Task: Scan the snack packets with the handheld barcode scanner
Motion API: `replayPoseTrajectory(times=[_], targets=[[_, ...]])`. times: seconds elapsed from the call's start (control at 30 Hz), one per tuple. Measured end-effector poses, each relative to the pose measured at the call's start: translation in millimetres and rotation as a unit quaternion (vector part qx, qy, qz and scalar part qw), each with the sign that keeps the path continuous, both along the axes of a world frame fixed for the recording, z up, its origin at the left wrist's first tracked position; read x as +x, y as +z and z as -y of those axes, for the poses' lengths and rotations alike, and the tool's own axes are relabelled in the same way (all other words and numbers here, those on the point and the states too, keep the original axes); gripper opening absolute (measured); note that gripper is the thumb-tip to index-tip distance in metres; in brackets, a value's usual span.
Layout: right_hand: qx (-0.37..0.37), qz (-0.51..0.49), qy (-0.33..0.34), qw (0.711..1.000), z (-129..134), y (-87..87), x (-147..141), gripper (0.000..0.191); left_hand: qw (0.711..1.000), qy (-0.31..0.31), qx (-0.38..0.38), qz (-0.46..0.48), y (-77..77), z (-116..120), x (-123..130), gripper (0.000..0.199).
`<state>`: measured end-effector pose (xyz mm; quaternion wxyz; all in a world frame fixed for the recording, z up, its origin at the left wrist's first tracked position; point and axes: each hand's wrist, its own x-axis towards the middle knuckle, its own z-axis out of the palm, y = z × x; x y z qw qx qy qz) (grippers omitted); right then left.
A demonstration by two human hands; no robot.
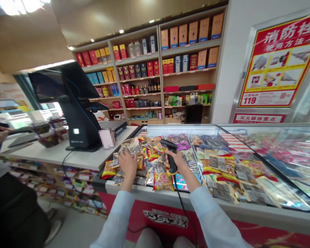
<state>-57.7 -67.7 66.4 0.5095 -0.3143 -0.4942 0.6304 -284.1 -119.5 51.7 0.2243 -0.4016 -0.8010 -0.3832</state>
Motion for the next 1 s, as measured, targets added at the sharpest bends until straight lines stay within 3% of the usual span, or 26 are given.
replayPoseTrajectory(times=[0.1, 0.3, 0.6, 0.7, 0.87, 1.0], targets=[[-0.006, 0.027, 0.032, 0.999, -7.3, -6.7, -7.4, 0.028, 0.997, 0.062, -0.045, -0.027, -7.5, -7.3, 7.9, 0.047], [0.000, 0.034, 0.039, 0.999, -12.3, -14.3, -5.7, 0.032, 0.992, 0.107, -0.033, -0.050, -23.7, -16.0, 8.1, 0.048], [0.013, 0.036, 0.054, 0.998, -8.9, -12.0, -5.9, 0.033, 0.990, 0.122, -0.065, -0.030, -22.9, -15.8, 11.0, 0.049], [0.007, 0.033, 0.053, 0.998, -7.9, -11.4, -5.8, 0.032, 0.994, 0.094, -0.041, -0.027, -26.6, -17.4, 8.4, 0.046], [0.003, 0.022, 0.052, 0.998, -7.7, -11.8, -5.0, 0.031, 0.999, -0.027, 0.038, -0.018, -34.4, -21.4, 1.4, 0.043], [0.017, 0.028, 0.065, 0.997, -6.9, -11.3, -4.2, 0.032, 0.990, -0.090, 0.084, -0.062, -33.8, -19.8, 1.8, 0.041]])
